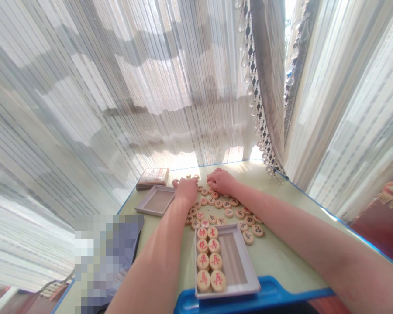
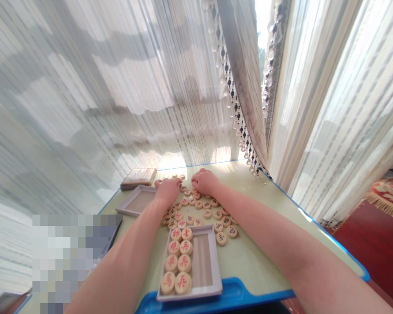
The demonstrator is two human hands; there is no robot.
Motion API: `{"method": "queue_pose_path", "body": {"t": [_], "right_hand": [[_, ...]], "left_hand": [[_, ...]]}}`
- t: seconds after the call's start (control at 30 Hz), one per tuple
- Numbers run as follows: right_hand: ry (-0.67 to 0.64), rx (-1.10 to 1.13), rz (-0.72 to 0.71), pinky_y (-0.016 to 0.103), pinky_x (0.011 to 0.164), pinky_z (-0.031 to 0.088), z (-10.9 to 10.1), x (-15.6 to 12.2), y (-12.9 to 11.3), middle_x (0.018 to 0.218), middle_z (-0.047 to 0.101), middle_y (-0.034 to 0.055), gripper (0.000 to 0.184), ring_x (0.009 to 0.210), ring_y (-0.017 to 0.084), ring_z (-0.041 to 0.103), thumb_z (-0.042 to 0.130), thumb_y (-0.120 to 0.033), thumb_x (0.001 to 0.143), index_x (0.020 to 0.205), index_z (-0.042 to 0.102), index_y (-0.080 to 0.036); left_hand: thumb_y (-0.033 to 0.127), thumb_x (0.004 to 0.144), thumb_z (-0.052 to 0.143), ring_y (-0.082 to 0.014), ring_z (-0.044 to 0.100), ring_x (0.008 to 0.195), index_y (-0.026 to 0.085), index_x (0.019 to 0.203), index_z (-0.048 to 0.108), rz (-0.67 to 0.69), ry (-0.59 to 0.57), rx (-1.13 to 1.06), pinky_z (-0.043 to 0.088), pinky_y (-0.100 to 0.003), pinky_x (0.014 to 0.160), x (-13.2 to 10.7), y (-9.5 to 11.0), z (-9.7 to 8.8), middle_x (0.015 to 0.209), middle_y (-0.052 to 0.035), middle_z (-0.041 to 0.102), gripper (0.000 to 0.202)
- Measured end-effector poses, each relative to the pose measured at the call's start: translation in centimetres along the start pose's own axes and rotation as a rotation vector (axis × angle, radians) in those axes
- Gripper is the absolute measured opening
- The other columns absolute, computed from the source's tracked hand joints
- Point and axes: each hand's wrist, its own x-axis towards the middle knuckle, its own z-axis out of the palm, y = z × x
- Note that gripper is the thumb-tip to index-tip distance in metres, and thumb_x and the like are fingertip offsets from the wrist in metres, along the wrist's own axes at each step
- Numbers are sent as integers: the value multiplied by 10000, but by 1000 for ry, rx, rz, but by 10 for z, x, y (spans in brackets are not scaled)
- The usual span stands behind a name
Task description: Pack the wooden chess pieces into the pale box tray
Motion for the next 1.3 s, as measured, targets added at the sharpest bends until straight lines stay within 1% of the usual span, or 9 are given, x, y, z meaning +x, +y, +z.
{"method": "queue_pose_path", "body": {"t": [0.13, 0.3, 0.47, 0.57, 0.7, 0.8, 0.93, 1.1, 1.3], "right_hand": [[-21, -1, 26, 336, 864, 386, -2, -2, -3, 975, 686, 54, 255, 935, 216, 524, 447, -240, 842, 928, 685, -206], [-37, 15, 32, 385, 890, 375, -1, -1, -3, 1008, 682, 63, 260, 974, 250, 517, 480, -259, 817, 966, 687, -205], [21, 151, 64, 355, 901, 386, 0, 1, -3, 965, 681, 51, 250, 953, 218, 532, 532, -208, 773, 983, 666, -190], [55, 258, 85, 301, 825, 433, 0, 0, -5, 941, 664, 49, 245, 884, 177, 554, 545, -149, 747, 963, 658, -176], [5, 419, 152, 241, 723, 463, -2, -1, -8, 920, 661, 21, 257, 764, 121, 583, 536, -92, 716, 910, 672, -191], [-17, 404, 133, 239, 743, 461, -2, -1, -10, 860, 672, 1, 260, 769, 124, 592, 529, -68, 691, 830, 697, -208], [-23, 349, 94, 247, 752, 459, -2, -1, -12, 826, 681, -2, 237, 769, 137, 597, 537, -98, 689, 790, 715, -216], [-24, 376, 71, 235, 715, 455, -4, -4, -13, 823, 683, 4, 201, 756, 141, 594, 552, -145, 690, 784, 718, -209], [-114, 400, 60, 239, 678, 456, -3, -6, -12, 798, 687, 18, 178, 731, 152, 596, 594, -269, 710, 806, 722, -190]], "left_hand": [[255, 869, 341, -270, 558, 1008, 336, 995, 681, -77, -28, -74, 313, -474, 899, 1, -3, -4, 1029, -36, 692, 371], [287, 853, 379, -268, 560, 1024, 342, 987, 693, -91, -38, -97, 325, -453, 910, 1, -5, -4, 1053, -27, 686, 346], [126, 789, 406, -247, 541, 1041, 339, 1018, 680, -63, 47, -57, 336, -427, 906, 1, -11, 2, 1101, -28, 657, 415], [43, 736, 408, -216, 516, 1101, 338, 1062, 659, -20, 91, -48, 317, -405, 949, 0, -15, 5, 1182, -11, 622, 506], [14, 738, 380, -208, 387, 1270, 349, 1210, 554, 104, 19, -21, 231, -446, 1037, -1, -14, 6, 1334, 8, 521, 605], [25, 760, 373, -221, 429, 1231, 321, 1176, 579, 127, -22, -5, 217, -466, 1041, -1, -11, 5, 1281, -21, 565, 551], [50, 763, 388, -234, 505, 1104, 307, 1151, 603, 105, 30, 33, 277, -447, 983, 0, -10, 3, 1184, -58, 606, 513], [107, 780, 418, -256, 502, 1097, 307, 937, 708, 92, 1, 32, 296, -453, 957, 0, -11, 4, 1189, -53, 586, 385], [115, 793, 423, -217, 562, 1024, 247, 989, 682, 146, 7, 43, 345, -365, 954, 3, -15, 4, 1092, -65, 622, 351]]}}
